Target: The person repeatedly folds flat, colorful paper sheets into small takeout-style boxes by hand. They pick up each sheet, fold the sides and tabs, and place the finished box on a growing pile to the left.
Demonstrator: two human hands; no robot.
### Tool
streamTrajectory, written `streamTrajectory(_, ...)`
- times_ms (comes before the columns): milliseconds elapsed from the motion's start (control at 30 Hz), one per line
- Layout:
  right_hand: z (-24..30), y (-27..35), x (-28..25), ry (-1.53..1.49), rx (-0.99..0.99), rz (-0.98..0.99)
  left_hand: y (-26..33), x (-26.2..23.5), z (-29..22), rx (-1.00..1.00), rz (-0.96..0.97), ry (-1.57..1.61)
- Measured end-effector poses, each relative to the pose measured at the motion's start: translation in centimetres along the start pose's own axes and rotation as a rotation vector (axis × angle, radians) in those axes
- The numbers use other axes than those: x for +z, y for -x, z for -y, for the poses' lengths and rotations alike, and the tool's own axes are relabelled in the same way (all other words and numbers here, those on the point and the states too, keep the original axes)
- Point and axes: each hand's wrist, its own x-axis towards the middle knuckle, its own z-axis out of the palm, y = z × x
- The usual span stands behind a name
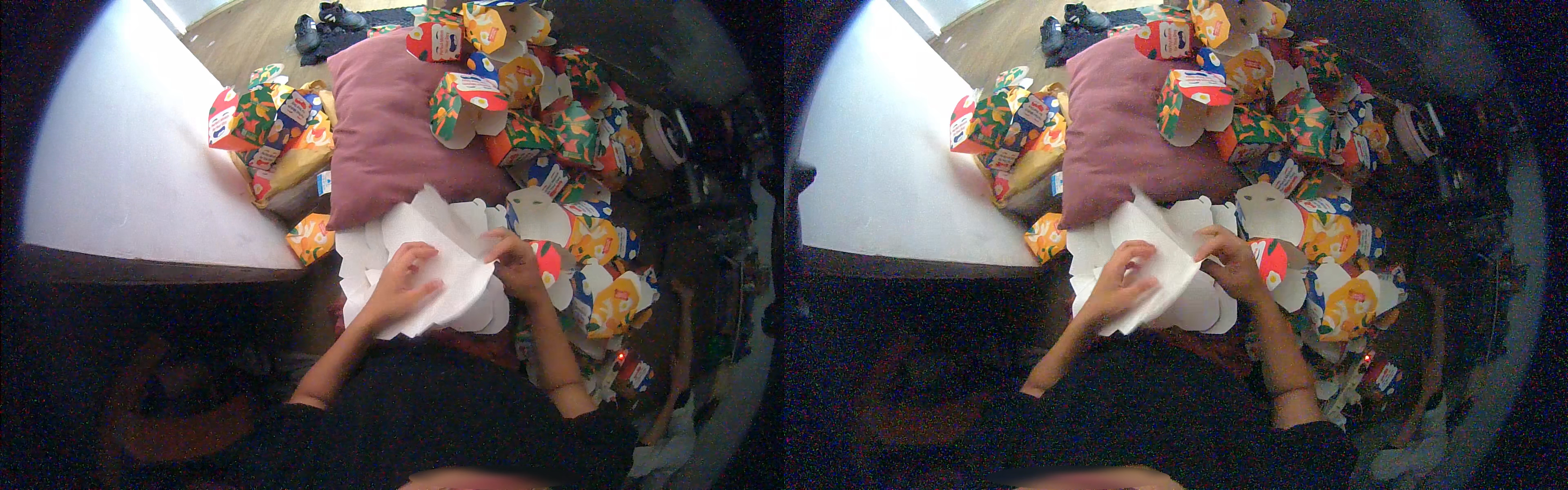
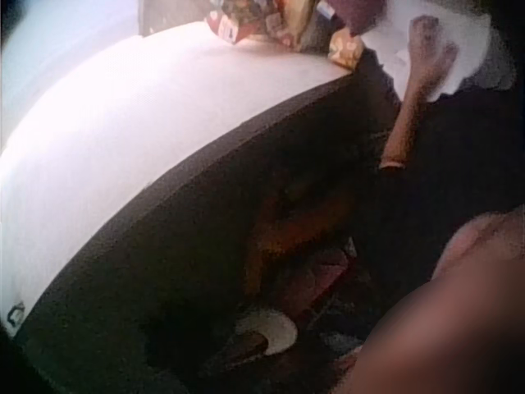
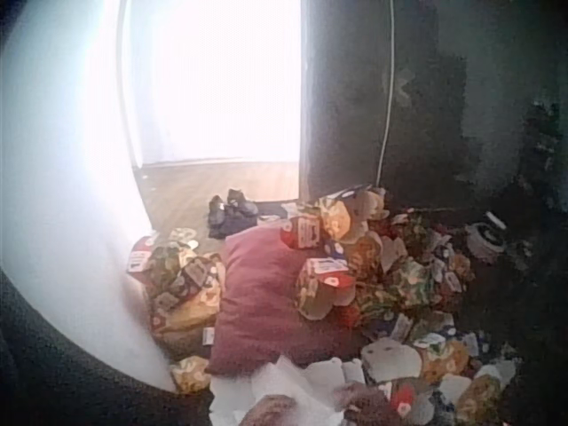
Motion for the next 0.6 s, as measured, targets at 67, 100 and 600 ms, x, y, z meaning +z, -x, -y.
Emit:
streamTrajectory(67, 1.6, -0.2, 1.6, -0.188, -0.010, -0.052, 0.2, 0.2, -1.2, -0.098, -0.059, 0.374)
streamTrajectory(100, 2.4, -0.1, 2.6, -0.254, -0.010, -0.075, 0.3, 0.3, -2.0, -0.075, -0.097, 0.496)
streamTrajectory(600, 6.8, -1.1, 5.7, 0.502, -0.036, -0.128, 4.6, 0.0, -15.0, 0.194, 0.024, -0.244)
